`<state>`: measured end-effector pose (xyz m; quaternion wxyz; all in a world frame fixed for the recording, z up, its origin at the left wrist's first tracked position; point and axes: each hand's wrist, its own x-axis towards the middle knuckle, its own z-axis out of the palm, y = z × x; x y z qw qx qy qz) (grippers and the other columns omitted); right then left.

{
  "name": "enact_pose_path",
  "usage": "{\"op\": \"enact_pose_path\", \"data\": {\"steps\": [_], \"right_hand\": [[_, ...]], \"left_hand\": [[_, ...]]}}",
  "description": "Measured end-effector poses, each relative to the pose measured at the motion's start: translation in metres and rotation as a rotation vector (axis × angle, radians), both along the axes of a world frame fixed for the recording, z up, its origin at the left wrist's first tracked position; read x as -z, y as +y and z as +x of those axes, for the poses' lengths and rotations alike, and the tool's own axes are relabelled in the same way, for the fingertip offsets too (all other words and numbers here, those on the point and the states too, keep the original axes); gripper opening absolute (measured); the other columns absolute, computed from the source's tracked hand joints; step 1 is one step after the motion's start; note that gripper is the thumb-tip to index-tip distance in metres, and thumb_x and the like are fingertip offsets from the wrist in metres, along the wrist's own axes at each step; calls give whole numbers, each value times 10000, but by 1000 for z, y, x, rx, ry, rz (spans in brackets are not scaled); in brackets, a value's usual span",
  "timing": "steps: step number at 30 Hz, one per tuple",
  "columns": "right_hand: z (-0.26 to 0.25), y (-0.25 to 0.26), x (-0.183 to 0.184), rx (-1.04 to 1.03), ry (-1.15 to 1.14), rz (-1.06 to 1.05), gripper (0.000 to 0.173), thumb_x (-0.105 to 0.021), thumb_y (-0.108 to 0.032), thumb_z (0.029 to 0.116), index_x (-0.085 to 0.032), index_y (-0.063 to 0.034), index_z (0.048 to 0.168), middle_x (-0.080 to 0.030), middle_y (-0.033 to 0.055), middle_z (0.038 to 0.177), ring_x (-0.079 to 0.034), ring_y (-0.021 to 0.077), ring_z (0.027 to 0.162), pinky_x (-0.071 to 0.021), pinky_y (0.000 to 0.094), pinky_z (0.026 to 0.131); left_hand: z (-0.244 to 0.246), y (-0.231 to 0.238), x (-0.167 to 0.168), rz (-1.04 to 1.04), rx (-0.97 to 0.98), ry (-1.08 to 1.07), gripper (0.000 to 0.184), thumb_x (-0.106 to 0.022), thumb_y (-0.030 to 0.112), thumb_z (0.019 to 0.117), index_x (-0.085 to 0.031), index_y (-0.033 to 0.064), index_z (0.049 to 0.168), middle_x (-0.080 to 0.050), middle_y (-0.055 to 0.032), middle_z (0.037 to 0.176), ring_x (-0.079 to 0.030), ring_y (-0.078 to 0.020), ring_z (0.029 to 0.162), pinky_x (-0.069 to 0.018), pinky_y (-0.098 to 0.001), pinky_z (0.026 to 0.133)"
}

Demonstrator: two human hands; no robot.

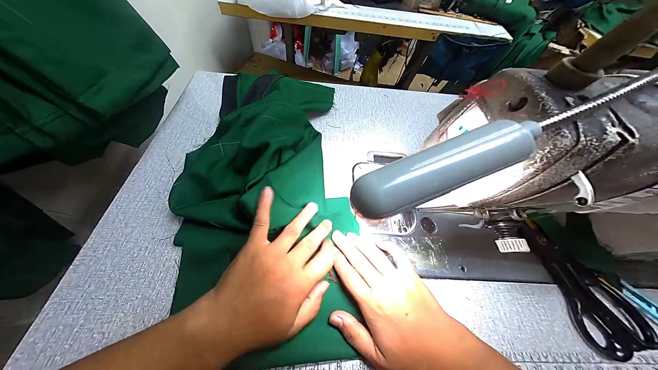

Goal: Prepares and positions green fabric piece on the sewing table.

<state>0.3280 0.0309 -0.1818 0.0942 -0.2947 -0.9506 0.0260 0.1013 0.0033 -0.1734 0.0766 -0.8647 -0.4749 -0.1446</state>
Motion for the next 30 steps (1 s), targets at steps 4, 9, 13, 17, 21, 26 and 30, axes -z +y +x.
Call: {"op": "enact_pose_path", "data": {"steps": [4,9,13,17,21,26,30], "right_hand": [[14,1,-11,-5,191,-118,548,-388,-512,1048,-603,-178,1424,-563,102,1501,-530,272,1391,-458,532,1094],[74,-19,-15,43,230,-137,382,-442,-523,1039,-714,-255,1037,-664,67,1332,-544,267,1340,-429,530,1079],[89,-30,-4,-7,234,-173,336,-466,-544,1035,-697,-325,1141,-605,72,1407,-483,260,1393,-372,528,1127],[83,-27,1,-60,247,-134,352,-416,-573,1037,-658,-405,1230,-585,58,1441,-483,259,1395,-373,542,1109],[83,-27,-1,-87,215,-143,411,-374,-628,1031,-631,-437,1289,-563,70,1470,-475,271,1402,-368,553,1105],[81,-26,-4,-79,178,-161,443,-374,-660,1017,-650,-413,1260,-600,70,1426,-503,284,1378,-377,562,1099],[80,-23,-11,-69,160,-231,449,-382,-666,1011,-672,-405,1233,-620,83,1409,-496,332,1388,-392,606,1070]], "left_hand": [[-4,-4,14,-166,-94,-41,657,-293,616,962,-566,280,1455,-496,68,1560,-285,-351,1535,-108,-900,1004],[-5,-3,13,-170,-75,-42,716,-315,683,935,-546,283,1482,-465,58,1585,-261,-345,1545,-46,-904,1019],[-6,-3,13,-182,-64,-33,727,-308,704,932,-519,311,1505,-443,46,1602,-251,-357,1547,-35,-907,1018],[-8,-2,12,-196,-60,-36,734,-311,709,928,-525,302,1501,-438,44,1605,-242,-346,1551,-34,-900,1031],[-7,-2,11,-198,-57,-37,736,-324,711,921,-544,295,1486,-445,43,1600,-240,-342,1553,-38,-898,1033],[-9,1,9,-206,-60,-32,721,-340,706,918,-560,299,1470,-451,58,1595,-248,-340,1550,-47,-892,1038],[-9,6,9,-209,-61,-32,724,-341,711,918,-556,299,1473,-451,55,1596,-250,-340,1549,-51,-889,1043]]}}
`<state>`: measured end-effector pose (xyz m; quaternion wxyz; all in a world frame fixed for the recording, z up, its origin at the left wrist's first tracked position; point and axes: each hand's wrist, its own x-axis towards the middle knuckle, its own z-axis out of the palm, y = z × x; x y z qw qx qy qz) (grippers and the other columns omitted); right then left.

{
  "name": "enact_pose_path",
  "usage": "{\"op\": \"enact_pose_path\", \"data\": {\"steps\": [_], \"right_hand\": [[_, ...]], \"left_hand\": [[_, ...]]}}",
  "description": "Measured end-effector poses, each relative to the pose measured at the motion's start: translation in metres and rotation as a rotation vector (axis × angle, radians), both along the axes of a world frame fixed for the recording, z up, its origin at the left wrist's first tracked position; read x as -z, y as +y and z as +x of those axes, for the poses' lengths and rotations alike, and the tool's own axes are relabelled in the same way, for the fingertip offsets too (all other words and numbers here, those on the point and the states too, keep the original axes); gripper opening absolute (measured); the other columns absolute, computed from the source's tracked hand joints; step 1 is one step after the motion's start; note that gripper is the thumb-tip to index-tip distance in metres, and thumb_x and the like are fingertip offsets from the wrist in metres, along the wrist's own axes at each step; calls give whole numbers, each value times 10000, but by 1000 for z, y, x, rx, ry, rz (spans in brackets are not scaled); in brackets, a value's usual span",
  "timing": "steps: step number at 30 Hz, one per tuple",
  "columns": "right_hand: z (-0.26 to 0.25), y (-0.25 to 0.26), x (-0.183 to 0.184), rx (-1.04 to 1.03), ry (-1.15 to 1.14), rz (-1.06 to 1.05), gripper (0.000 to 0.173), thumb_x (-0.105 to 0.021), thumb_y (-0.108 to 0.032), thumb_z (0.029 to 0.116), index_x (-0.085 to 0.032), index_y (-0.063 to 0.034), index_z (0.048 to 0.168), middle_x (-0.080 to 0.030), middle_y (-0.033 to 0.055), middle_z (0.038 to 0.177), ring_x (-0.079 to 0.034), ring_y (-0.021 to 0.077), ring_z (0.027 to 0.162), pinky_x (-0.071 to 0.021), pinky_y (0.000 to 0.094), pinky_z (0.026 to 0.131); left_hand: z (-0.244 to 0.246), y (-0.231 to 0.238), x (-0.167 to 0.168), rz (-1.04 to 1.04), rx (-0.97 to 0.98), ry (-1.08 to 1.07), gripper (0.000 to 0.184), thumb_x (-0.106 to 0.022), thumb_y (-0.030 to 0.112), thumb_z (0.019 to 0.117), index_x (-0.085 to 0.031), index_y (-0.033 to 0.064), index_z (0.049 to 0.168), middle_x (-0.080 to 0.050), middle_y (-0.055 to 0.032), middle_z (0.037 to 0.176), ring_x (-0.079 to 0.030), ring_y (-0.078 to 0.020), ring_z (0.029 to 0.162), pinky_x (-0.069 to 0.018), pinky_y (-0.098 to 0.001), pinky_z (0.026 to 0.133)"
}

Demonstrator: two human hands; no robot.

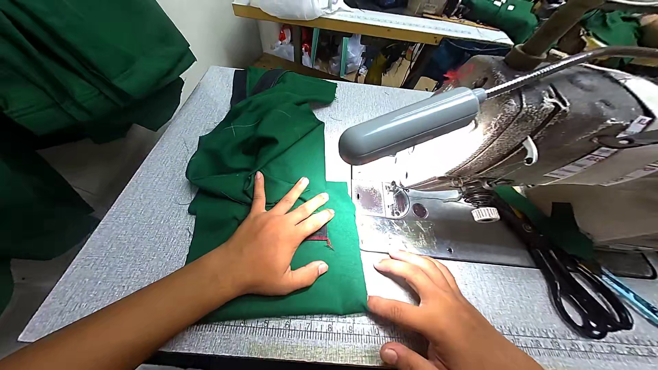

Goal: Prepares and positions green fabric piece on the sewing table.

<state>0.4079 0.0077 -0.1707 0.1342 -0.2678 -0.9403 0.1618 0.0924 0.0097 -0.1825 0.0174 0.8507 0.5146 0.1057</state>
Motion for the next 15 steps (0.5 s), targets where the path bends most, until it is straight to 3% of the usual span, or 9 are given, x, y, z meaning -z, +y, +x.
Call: {"op": "enact_pose_path", "data": {"steps": [10,15], "right_hand": [[-3,3,-9,27,-19,-148,415,-437,-645,1001,-697,-389,1199,-586,103,1457,-427,374,1442,-350,663,1080],[-3,3,-12,27,-37,-184,429,-456,-632,1000,-710,-353,1204,-594,110,1450,-445,371,1432,-345,663,1092]], "left_hand": [[-9,16,-2,-22,46,-8,750,-346,725,908,-536,293,1491,-443,63,1600,-243,-340,1552,-47,-885,1044],[-11,19,-1,-29,60,1,753,-339,720,910,-527,291,1499,-420,62,1615,-224,-336,1558,-67,-879,1047]]}}
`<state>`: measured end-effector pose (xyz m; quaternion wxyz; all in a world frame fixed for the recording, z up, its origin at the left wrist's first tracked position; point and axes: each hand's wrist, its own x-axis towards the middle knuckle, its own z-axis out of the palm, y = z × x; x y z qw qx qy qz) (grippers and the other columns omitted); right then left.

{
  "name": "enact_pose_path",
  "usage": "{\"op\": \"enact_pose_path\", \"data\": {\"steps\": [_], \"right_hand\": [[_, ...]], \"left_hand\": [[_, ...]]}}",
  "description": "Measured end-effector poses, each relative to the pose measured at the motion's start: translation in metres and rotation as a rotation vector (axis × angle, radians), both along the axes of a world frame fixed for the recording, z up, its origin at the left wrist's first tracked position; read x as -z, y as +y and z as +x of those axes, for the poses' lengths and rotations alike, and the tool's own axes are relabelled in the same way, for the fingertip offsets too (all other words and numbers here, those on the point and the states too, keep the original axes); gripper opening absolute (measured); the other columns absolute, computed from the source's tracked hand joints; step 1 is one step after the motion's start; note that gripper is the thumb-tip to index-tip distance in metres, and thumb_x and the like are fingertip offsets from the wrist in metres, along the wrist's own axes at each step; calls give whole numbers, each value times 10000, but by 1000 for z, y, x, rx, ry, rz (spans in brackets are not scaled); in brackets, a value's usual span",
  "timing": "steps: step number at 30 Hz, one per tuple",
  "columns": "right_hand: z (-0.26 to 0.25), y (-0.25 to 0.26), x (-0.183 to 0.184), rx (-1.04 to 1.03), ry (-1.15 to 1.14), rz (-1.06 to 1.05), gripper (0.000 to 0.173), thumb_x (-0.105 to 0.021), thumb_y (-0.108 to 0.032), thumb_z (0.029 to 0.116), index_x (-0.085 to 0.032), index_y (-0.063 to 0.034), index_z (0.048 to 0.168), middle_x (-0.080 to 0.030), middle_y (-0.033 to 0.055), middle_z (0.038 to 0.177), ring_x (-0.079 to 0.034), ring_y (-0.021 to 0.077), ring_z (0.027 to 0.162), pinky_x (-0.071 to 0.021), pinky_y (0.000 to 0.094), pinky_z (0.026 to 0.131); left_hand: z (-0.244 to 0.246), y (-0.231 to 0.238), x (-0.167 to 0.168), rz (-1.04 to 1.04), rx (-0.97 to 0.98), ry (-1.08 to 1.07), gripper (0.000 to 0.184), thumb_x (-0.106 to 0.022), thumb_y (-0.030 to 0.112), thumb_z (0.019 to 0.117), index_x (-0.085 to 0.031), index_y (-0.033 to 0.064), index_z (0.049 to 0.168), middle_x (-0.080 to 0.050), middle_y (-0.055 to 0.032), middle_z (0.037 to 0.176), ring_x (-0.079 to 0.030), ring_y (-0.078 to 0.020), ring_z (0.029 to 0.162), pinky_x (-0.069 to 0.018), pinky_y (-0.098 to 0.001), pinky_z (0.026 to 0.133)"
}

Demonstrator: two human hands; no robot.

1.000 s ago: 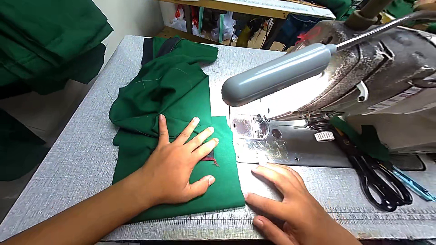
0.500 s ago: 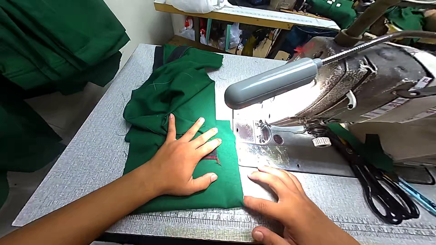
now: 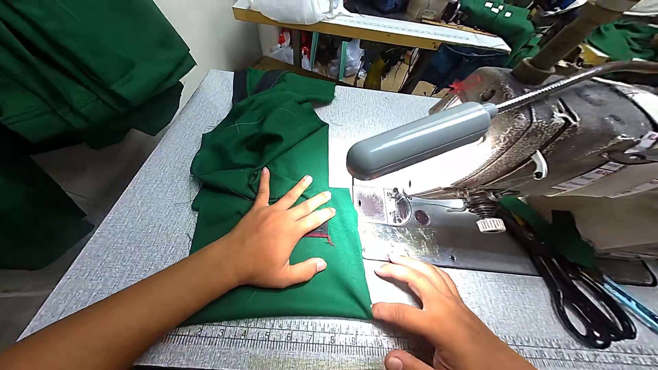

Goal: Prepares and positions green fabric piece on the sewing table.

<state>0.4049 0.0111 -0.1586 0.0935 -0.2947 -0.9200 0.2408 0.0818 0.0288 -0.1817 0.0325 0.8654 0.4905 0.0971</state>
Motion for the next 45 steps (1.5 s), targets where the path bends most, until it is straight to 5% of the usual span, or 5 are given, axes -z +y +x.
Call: {"op": "enact_pose_path", "data": {"steps": [8,24,32,42,45], "right_hand": [[-20,5,-2,14,121,312,402,-403,-423,1072,-681,-181,1231,-694,38,1300,-619,212,1242,-478,466,1018],[-39,32,14,-146,-148,367,806,-247,-697,993,-488,-128,1511,-466,67,1592,-438,244,1466,-347,568,1137],[-39,32,14,-143,-155,347,813,-264,-713,980,-486,-137,1509,-462,60,1595,-438,246,1465,-353,575,1126],[-52,41,-3,-178,-286,305,864,-306,-800,899,-571,-158,1414,-478,90,1576,-498,301,1400,-397,591,1030],[-50,41,-1,-175,-287,305,869,-316,-803,890,-557,-165,1430,-447,85,1601,-481,292,1419,-391,590,1042]], "left_hand": [[34,-45,4,1,-37,-57,747,-315,730,920,-509,306,1503,-454,41,1594,-268,-375,1537,-100,-896,1026],[17,23,-29,63,162,65,406,-412,343,1026,-681,219,1304,-658,31,1381,-435,-322,1462,-279,-753,1121],[27,10,-18,288,15,67,446,-436,413,1033,-718,156,800,-722,-70,900,-611,-413,1228,-208,-829,1084],[40,-10,-15,346,-25,-72,322,-473,288,1039,-760,148,1081,-710,-20,1293,-504,-346,1406,-241,-823,1084],[40,-34,-8,138,-82,-36,561,-376,550,980,-685,215,1307,-618,26,1443,-425,-373,1459,-147,-898,1015]]}}
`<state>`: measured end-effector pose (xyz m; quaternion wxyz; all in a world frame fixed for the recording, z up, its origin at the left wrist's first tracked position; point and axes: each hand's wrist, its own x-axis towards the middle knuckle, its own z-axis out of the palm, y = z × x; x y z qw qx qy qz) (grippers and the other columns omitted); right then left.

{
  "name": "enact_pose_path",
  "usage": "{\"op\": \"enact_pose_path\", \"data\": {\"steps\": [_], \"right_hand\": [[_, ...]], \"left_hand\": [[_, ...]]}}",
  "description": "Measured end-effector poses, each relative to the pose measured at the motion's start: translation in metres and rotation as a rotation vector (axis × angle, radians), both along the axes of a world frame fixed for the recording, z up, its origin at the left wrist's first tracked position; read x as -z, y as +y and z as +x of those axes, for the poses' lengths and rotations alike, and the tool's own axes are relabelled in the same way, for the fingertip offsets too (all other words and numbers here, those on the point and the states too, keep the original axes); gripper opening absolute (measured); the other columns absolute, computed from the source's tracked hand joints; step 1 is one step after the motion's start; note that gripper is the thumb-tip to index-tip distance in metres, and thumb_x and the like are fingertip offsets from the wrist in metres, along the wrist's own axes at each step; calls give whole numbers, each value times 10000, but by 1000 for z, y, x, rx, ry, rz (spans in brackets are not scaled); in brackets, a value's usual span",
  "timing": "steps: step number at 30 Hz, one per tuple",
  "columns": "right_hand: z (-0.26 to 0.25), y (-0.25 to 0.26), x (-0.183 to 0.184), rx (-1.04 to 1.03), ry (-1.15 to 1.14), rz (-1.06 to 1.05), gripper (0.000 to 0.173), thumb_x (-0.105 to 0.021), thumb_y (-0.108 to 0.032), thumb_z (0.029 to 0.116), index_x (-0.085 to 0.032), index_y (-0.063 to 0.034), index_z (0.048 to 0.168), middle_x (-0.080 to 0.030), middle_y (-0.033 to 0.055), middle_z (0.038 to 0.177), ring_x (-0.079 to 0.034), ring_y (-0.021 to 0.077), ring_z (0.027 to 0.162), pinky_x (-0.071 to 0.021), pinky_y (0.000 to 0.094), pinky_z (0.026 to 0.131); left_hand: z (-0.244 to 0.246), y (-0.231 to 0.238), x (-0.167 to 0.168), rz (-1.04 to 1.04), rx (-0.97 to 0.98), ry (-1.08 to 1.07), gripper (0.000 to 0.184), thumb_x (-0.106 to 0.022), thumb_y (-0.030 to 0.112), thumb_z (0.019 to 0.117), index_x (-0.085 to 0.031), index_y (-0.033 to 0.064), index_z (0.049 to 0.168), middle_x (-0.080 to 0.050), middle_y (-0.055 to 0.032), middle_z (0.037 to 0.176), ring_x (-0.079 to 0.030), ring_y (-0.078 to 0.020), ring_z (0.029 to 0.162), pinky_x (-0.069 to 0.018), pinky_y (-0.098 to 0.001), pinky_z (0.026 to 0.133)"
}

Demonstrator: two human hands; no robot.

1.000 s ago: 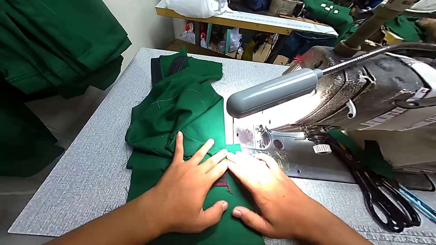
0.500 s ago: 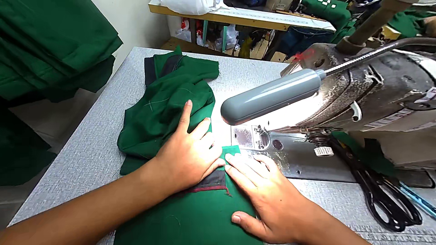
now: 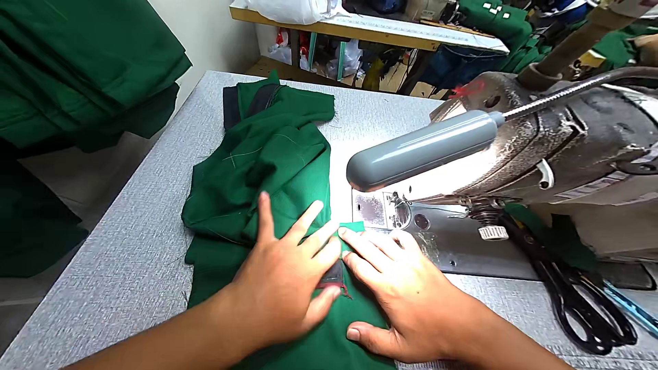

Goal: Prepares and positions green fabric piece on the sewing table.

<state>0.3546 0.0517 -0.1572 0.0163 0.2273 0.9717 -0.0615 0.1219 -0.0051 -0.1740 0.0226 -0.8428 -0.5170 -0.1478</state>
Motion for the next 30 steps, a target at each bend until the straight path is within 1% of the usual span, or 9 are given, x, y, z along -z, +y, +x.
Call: {"op": "enact_pose_path", "data": {"steps": [3,11,14,16,18,21,24,27,30], "right_hand": [[3,-2,5,-1,32,6,872,-302,-792,904,-542,-163,1457,-415,83,1623,-447,293,1450,-373,602,1072],[50,-26,21,59,173,197,872,-272,-823,901,-597,-170,1378,-540,84,1529,-516,287,1394,-410,556,1058],[64,-19,16,142,169,137,824,-311,-800,918,-613,-185,1376,-541,91,1526,-522,294,1389,-427,575,1039],[65,-1,14,288,339,36,564,-453,-611,992,-702,-153,1209,-657,68,1379,-610,257,1283,-490,539,1016],[56,24,19,517,592,40,342,-614,-387,961,-733,-89,1078,-735,56,1101,-693,185,1043,-575,430,903],[40,52,20,699,641,7,314,-728,-338,877,-726,-93,1074,-725,64,1002,-694,160,987,-580,400,874],[37,51,22,702,601,-32,184,-698,-293,910,-749,-128,976,-728,8,912,-689,143,913,-563,437,867],[37,30,18,661,553,-56,219,-584,-282,966,-790,-205,967,-719,-79,874,-670,84,904,-537,402,872],[38,37,22,625,457,20,243,-559,-232,970,-797,-187,993,-702,-9,848,-678,171,861,-547,452,804]], "left_hand": [[-4,-9,11,-104,-39,9,757,-320,722,910,-561,259,1458,-486,74,1568,-311,-376,1519,-127,-922,965],[29,-4,15,-68,98,-57,741,-344,730,902,-576,255,1421,-494,76,1562,-343,-373,1506,-174,-900,975],[41,16,11,-149,148,-29,747,-332,726,911,-534,273,1469,-440,99,1598,-287,-344,1535,-151,-898,993],[44,28,11,-174,170,-22,731,-317,721,921,-493,317,1504,-422,98,1610,-251,-344,1548,-130,-896,1008],[45,32,12,-181,179,-21,697,-304,718,927,-482,374,1506,-409,96,1618,-234,-351,1552,-117,-894,1016],[45,31,12,-169,174,-7,681,-291,713,934,-486,388,1499,-396,97,1625,-226,-358,1554,-119,-889,1021],[44,28,11,-175,170,-17,673,-296,707,938,-485,384,1498,-388,95,1630,-220,-358,1555,-115,-892,1017],[44,24,15,-150,168,-39,684,-295,722,932,-490,383,1494,-409,89,1619,-259,-364,1543,-130,-897,1005],[44,25,15,-141,170,-49,668,-310,730,925,-492,415,1485,-418,86,1614,-268,-371,1538,-128,-899,1005]]}}
